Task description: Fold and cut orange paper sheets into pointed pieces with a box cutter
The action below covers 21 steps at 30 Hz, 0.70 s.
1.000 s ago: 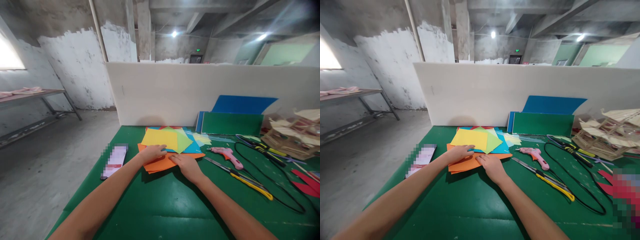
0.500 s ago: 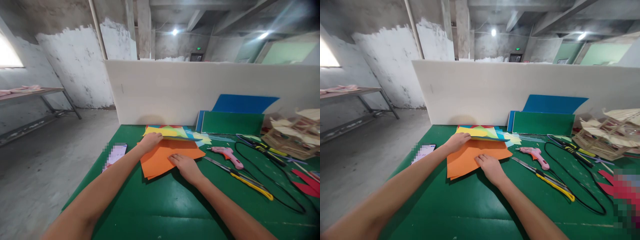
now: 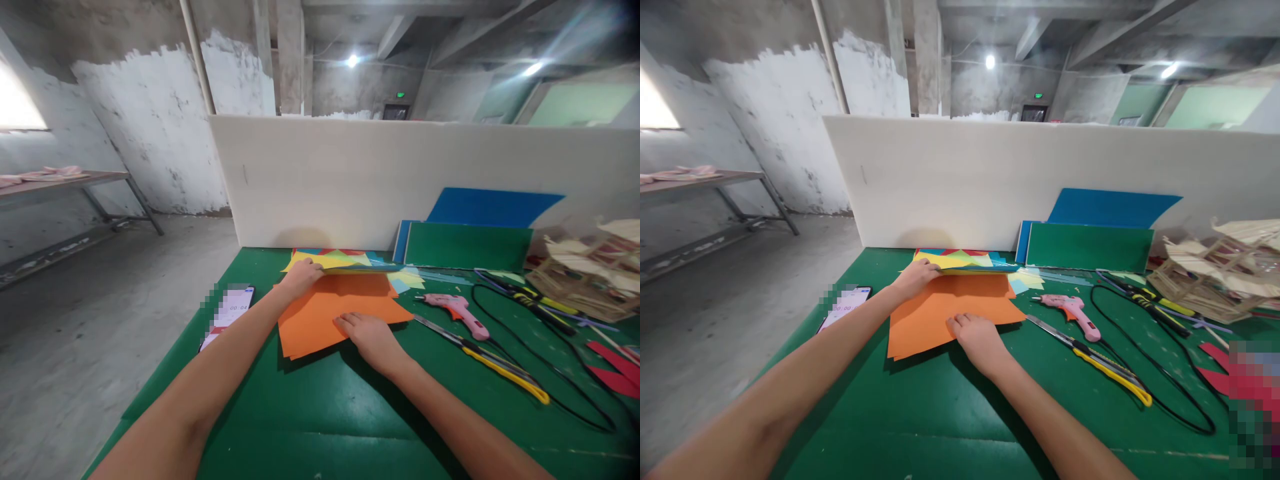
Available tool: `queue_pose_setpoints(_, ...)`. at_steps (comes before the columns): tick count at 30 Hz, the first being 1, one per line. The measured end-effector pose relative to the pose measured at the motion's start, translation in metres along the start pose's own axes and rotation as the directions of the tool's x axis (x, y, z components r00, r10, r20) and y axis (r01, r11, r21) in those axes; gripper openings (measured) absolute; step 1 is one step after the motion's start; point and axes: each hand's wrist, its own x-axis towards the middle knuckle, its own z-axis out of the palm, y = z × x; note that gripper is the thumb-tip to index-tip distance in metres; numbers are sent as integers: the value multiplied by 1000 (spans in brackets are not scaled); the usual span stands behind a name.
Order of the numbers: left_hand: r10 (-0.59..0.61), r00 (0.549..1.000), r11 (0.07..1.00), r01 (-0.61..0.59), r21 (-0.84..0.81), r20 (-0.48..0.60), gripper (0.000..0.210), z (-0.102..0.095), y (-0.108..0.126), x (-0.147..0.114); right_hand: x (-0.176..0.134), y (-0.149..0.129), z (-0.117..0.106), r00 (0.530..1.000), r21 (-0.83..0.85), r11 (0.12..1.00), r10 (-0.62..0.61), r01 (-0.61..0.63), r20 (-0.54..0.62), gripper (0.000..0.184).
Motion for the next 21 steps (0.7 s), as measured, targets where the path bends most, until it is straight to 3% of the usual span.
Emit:
queue_pose_setpoints(8,-75,997,996,75,-45,-3,43,-4,-7,8,-28,-62,-26,972,-39,995,-84,95,221,33)
queue_pose_setpoints(13,-82,997,994,83,-65,6,45,-6,-8,10,-52,-96,-58,872,66,972,-231,225,431,24)
queue_pose_setpoints(16,-76,997,994,78,-82,21,49,-7,-8,8,-53,-94,-82,786,218,946,-320,238,530,26)
queue_pose_setpoints(17,-74,997,993,76,-90,27,50,-7,-7,7,-50,-87,-87,777,259,944,-317,204,543,32)
queue_pose_setpoints(18,-72,997,992,75,-98,32,51,-7,-6,7,-45,-77,-90,785,307,941,-294,139,545,41)
queue_pose_setpoints(19,-72,997,992,76,-105,36,51,-7,-6,6,-38,-65,-90,841,322,946,-203,36,502,45)
queue_pose_setpoints(21,-74,996,990,78,-120,41,52,-7,-5,6,-19,-33,-79,953,331,941,-36,-68,300,36)
